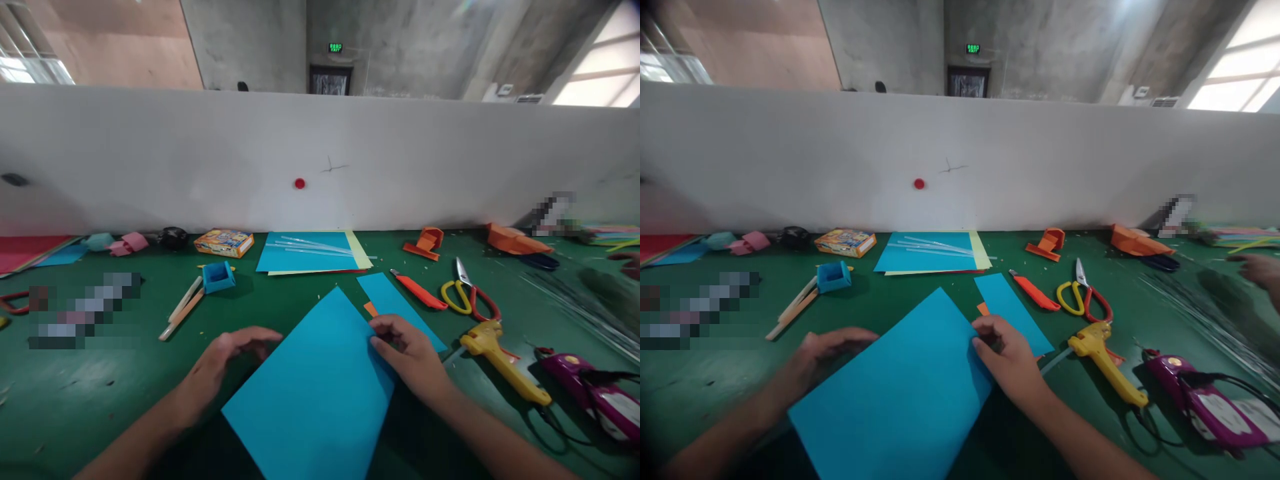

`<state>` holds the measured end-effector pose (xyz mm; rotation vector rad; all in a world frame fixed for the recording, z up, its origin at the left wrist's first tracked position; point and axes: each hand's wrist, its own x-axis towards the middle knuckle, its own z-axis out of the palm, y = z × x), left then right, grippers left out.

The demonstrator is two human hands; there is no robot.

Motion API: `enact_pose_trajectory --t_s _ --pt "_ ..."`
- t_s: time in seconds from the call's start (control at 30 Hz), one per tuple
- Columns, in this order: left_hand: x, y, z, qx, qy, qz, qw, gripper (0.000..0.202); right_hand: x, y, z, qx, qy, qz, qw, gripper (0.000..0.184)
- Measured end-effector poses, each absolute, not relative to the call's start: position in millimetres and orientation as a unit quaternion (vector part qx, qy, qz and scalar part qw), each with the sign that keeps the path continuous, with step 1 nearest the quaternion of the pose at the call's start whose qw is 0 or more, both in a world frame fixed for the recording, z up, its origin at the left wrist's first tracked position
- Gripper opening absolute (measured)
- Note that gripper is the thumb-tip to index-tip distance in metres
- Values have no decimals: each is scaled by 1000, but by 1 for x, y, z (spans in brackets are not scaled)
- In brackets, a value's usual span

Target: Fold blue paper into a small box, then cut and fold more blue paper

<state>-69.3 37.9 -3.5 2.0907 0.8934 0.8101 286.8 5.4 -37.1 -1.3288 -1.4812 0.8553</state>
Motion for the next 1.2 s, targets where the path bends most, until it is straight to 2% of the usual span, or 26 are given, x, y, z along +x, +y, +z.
enact_pose_trajectory --t_s 0.13,0.23,0.3,0.37,0.53,0.57,0.67,0.83,0.97,1.2 --pt "-65 35 1 761 328 351 437 60 282 6 -44 -565 -611 317 455 38" --pt "-65 29 2 790 322 263 451 71 281 4 -43 -569 -623 311 438 36" --pt "-67 25 1 821 322 196 429 81 283 3 -41 -564 -638 314 420 33" --pt "-68 21 0 850 305 156 400 82 285 2 -38 -552 -653 319 409 32" --pt "-54 3 8 890 206 169 370 52 287 2 -32 -534 -676 321 394 28" --pt "-49 0 11 891 198 183 365 53 286 2 -32 -532 -680 322 388 26" --pt "-37 -6 21 917 175 115 341 54 287 3 -31 -530 -688 326 375 25" --pt "-24 -2 26 946 119 6 303 70 290 5 -34 -531 -674 332 392 31" --pt "-24 -1 21 955 145 -27 258 72 294 6 -32 -531 -680 324 389 30" --pt "-41 11 10 956 244 2 165 67 301 10 -28 -542 -693 311 358 32"
